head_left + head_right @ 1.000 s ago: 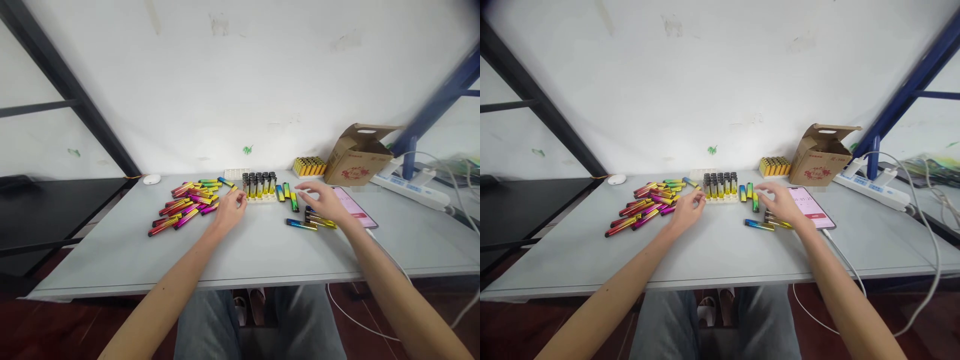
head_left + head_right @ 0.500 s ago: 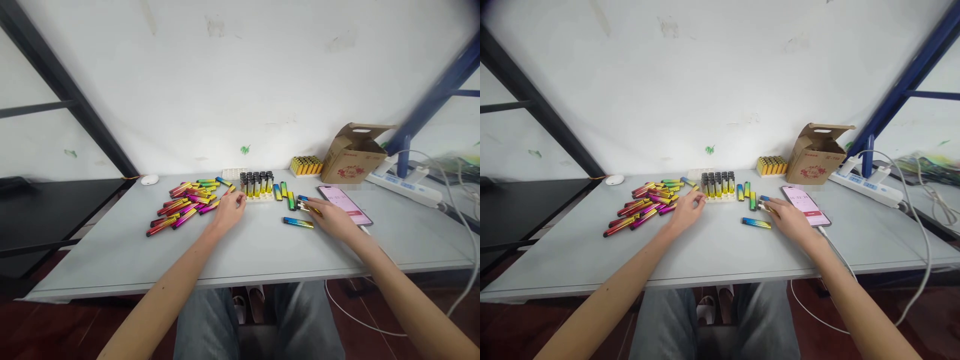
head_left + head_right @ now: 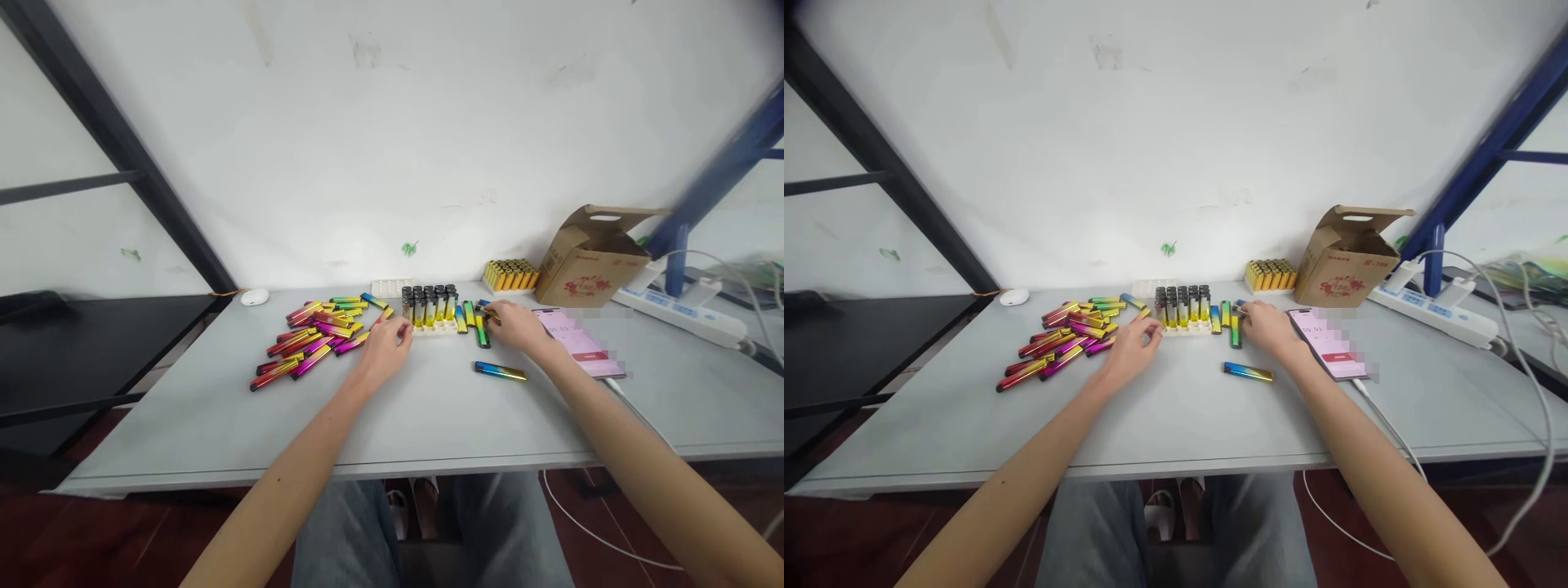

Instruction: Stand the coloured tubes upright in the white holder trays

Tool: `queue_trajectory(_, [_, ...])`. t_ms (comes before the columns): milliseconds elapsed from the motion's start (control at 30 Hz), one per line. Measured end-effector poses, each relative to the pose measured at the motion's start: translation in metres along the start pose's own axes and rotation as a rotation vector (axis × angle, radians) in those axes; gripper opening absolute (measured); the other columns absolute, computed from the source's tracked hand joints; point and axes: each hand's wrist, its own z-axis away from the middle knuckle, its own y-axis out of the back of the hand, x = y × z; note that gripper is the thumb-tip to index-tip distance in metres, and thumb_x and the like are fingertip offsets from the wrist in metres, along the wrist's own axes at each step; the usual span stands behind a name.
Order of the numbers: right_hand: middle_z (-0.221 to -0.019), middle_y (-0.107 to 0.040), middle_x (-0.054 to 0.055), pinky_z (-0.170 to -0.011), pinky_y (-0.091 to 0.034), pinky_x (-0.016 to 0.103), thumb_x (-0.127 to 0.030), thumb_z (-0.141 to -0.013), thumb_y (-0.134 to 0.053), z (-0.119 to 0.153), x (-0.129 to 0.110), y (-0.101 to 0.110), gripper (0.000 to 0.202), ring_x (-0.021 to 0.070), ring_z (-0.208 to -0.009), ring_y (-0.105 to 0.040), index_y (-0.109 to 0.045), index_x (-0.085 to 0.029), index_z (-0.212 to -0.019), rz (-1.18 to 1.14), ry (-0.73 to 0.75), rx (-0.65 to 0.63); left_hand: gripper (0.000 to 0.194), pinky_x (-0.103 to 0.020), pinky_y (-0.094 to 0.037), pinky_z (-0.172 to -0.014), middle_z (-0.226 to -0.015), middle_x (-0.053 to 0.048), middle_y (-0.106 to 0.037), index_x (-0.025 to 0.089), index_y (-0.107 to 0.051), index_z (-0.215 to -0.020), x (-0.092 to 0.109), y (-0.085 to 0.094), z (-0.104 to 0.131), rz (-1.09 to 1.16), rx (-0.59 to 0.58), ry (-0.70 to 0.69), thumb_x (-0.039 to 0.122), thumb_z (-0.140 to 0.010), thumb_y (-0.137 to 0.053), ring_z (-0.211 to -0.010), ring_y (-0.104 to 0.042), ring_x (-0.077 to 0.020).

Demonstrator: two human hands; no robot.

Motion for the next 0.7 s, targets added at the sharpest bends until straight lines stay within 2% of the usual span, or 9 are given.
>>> queue_trajectory(100, [-0.111, -0.072, 0.013, -0.074, -0.047, 0.034, -0.027, -0.088, -0.050, -0.005, 0.006, 0.001, 0.032, 0.0284, -0.096, -0.067, -0.072, -0.020, -0.110, -0.004, 0.009, 0.000, 0.017, -0.031, -0.047, -0.076, -0.084, -0.004, -0.071, 0.021, -0.065, -0.087, 0.000, 0.000, 0.000, 0.003, -0.019, -0.030, 0.023, -0.089, -0.048, -0.079, -0.064, -0.0192])
queue_trajectory(333, [-0.107, -0.074, 0.009, -0.072, -0.045, 0.033, -0.033, -0.092, -0.045, -0.006, 0.018, -0.007, 0.034, 0.0268, -0.094, -0.067, -0.075, -0.021, -0.105, -0.064, -0.007, 0.095, 0.017, -0.033, -0.046, -0.082, -0.086, -0.004, -0.070, 0.021, -0.065, -0.088, 0.003, -0.002, 0.003, 0.018, -0.048, -0.063, 0.021, -0.089, -0.048, -0.081, -0.063, -0.0198])
queue_trajectory(567, [-0.102, -0.075, 0.007, -0.077, -0.047, 0.033, -0.041, -0.087, -0.052, -0.001, 0.038, -0.013, 0.033, 0.0237, -0.089, -0.067, -0.075, -0.019, -0.097, -0.285, 0.081, 0.134, 0.018, -0.032, -0.045, -0.070, -0.086, -0.006, -0.069, 0.020, -0.065, -0.089, 0.001, -0.004, 0.005, 0.015, -0.067, -0.068, 0.021, -0.090, -0.047, -0.079, -0.062, -0.0207])
queue_trajectory(700, [-0.096, -0.074, 0.008, -0.075, -0.048, 0.035, -0.041, -0.079, -0.059, -0.001, 0.046, -0.015, 0.030, 0.0247, -0.083, -0.066, -0.072, -0.019, -0.095, -0.343, 0.100, 0.136, 0.016, -0.031, -0.046, -0.071, -0.087, -0.005, -0.070, 0.020, -0.064, -0.089, 0.000, -0.007, 0.005, -0.017, -0.045, -0.066, 0.020, -0.089, -0.048, -0.081, -0.062, -0.0199])
